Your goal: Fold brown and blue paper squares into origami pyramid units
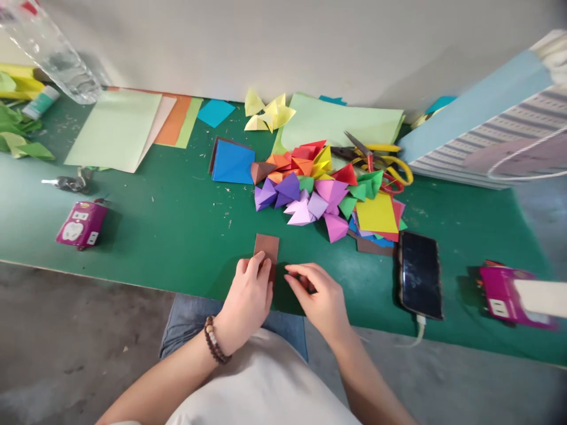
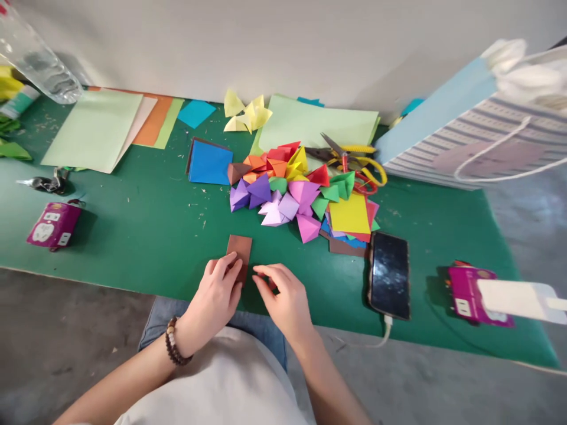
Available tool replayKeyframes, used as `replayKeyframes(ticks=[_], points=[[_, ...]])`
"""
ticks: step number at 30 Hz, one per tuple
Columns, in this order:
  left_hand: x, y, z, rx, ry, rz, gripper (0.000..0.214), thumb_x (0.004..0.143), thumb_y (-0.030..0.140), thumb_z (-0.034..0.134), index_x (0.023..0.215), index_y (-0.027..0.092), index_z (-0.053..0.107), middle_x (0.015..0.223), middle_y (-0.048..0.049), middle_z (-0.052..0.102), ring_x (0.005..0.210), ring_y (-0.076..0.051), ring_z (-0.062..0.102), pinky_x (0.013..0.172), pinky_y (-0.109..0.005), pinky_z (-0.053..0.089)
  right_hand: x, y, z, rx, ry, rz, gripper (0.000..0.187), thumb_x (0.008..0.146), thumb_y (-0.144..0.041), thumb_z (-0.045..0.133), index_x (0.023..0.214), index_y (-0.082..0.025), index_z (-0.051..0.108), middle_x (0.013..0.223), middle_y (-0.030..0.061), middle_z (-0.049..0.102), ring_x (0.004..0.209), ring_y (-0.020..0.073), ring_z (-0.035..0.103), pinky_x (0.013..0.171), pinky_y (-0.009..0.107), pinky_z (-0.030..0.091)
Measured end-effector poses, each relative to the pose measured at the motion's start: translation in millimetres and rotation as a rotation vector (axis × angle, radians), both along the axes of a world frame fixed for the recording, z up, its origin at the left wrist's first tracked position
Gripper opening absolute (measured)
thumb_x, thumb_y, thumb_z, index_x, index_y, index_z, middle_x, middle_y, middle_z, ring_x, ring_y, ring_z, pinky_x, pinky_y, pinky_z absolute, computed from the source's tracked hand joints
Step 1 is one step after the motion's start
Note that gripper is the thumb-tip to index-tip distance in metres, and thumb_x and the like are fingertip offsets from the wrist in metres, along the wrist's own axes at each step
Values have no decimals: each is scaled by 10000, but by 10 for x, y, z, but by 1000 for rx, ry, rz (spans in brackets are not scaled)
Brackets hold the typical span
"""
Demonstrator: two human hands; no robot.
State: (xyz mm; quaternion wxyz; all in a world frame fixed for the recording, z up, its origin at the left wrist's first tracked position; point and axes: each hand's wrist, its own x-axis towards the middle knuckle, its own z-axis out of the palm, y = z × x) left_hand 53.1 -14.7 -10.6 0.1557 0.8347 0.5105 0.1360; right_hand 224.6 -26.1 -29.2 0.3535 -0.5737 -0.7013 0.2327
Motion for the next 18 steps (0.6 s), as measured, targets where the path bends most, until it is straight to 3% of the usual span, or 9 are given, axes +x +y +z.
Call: replayKeyframes(ticks=[3, 7, 12, 14, 18], points=[[-13, -5, -59, 8, -58, 24, 365, 883, 227, 576, 1211, 69, 547, 1281, -184, 531, 1058, -284, 535, 931, -432, 506, -28, -16, -24, 26, -26, -19, 118, 911, -191, 583, 1002, -224, 650, 915, 32, 688, 757, 149, 630, 676, 273, 528], [-59, 5, -158, 98, -163, 17, 382, 886, 209, 581, 1250, 109, 522, 1287, -169, 538, 1089, -275, 538, 950, -444, 502, 26, 19, -22, 75, -71, -97, 119, 914, -202, 572, 1005, -223, 646, 928, 45, 686, 834, 170, 633, 734, 296, 537], [-86, 113, -269, 195, -179, -6, 352, 891, 197, 581, 1239, 156, 538, 1264, -150, 559, 1039, -273, 563, 903, -459, 515, 691, 114, 18, 264, -361, -536, 171, 906, -294, 580, 1039, -201, 633, 979, 83, 701, 930, 238, 614, 857, 410, 491], [-83, 140, -289, 227, -185, -26, 344, 897, 195, 575, 1236, 156, 536, 1254, -149, 562, 1028, -271, 569, 896, -458, 516, 1032, 98, 36, 215, -488, -715, 314, 880, -375, 600, 1120, -173, 610, 1075, 129, 687, 986, 288, 605, 884, 464, 463], [-81, 146, -293, 249, -168, -32, 339, 899, 198, 572, 1232, 156, 530, 1246, -151, 561, 1025, -274, 571, 897, -467, 512, 1449, 56, 14, -98, -608, -973, 626, 797, -506, 646, 1281, -124, 534, 1193, 222, 629, 1096, 411, 537, 865, 524, 424]])
